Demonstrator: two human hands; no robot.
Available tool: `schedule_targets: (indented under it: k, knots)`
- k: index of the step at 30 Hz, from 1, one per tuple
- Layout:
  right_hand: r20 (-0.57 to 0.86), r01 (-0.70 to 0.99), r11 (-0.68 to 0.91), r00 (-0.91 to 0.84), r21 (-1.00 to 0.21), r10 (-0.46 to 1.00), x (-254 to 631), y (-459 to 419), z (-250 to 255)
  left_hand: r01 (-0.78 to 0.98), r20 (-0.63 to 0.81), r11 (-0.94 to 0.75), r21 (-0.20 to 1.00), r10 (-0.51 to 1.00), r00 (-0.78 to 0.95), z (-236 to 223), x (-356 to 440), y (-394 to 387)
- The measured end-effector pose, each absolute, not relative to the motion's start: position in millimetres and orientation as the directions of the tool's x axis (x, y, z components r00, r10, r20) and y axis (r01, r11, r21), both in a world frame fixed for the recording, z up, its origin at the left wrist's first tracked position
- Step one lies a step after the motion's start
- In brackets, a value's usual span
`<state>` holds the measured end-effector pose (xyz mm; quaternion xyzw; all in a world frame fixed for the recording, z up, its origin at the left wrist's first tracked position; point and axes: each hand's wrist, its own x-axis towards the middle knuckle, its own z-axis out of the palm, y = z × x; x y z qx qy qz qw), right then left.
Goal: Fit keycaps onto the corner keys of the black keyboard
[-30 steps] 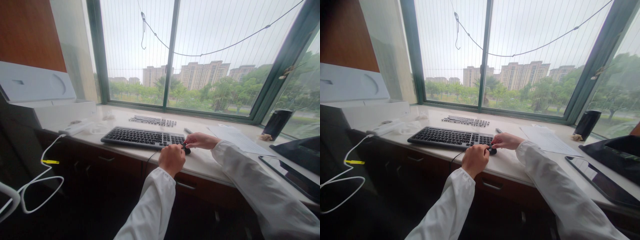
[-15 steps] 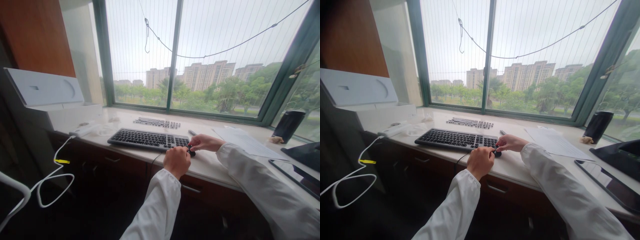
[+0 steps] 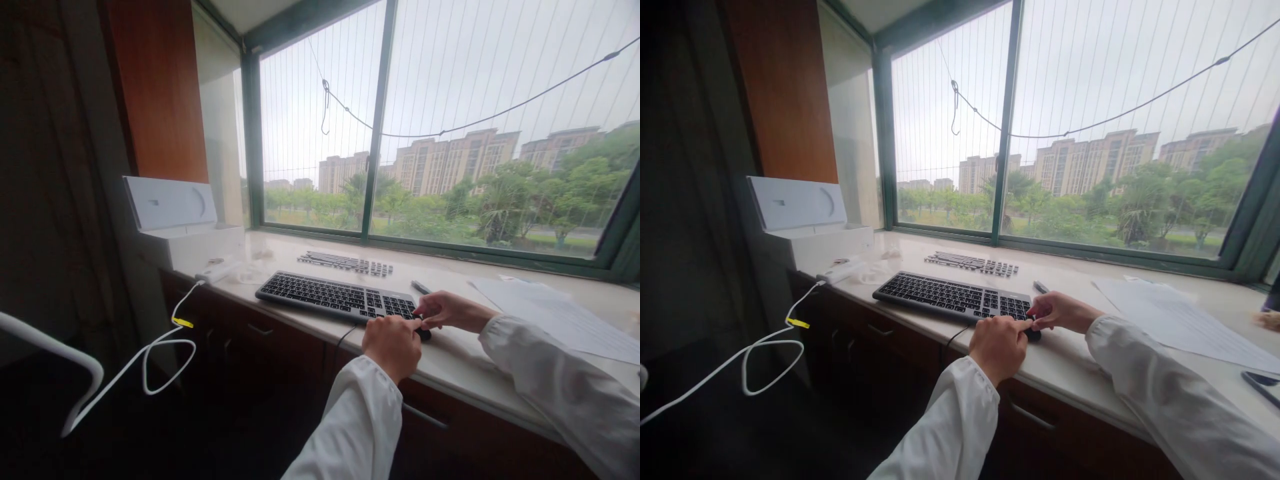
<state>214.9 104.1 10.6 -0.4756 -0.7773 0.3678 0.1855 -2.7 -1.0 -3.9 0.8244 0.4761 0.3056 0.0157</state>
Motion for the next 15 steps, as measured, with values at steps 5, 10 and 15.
schedule_targets:
  k: [5,10,15]
  knots:
    - [-0.067,0.586,0.324,-0.547,-0.743,0.835,217,102,19,0.780,0.480,-0.536,0.323,0.803,0.354,-4,-1,1]
    - [-0.097,0.613,0.312,-0.541,-0.726,0.835,205,87,38,0.788,0.477,-0.541,0.293,0.797,0.370,-4,-1,1]
    - [-0.122,0.615,0.264,-0.512,-0.743,0.850,202,87,39,0.788,0.467,-0.550,0.278,0.794,0.389,-5,-1,0]
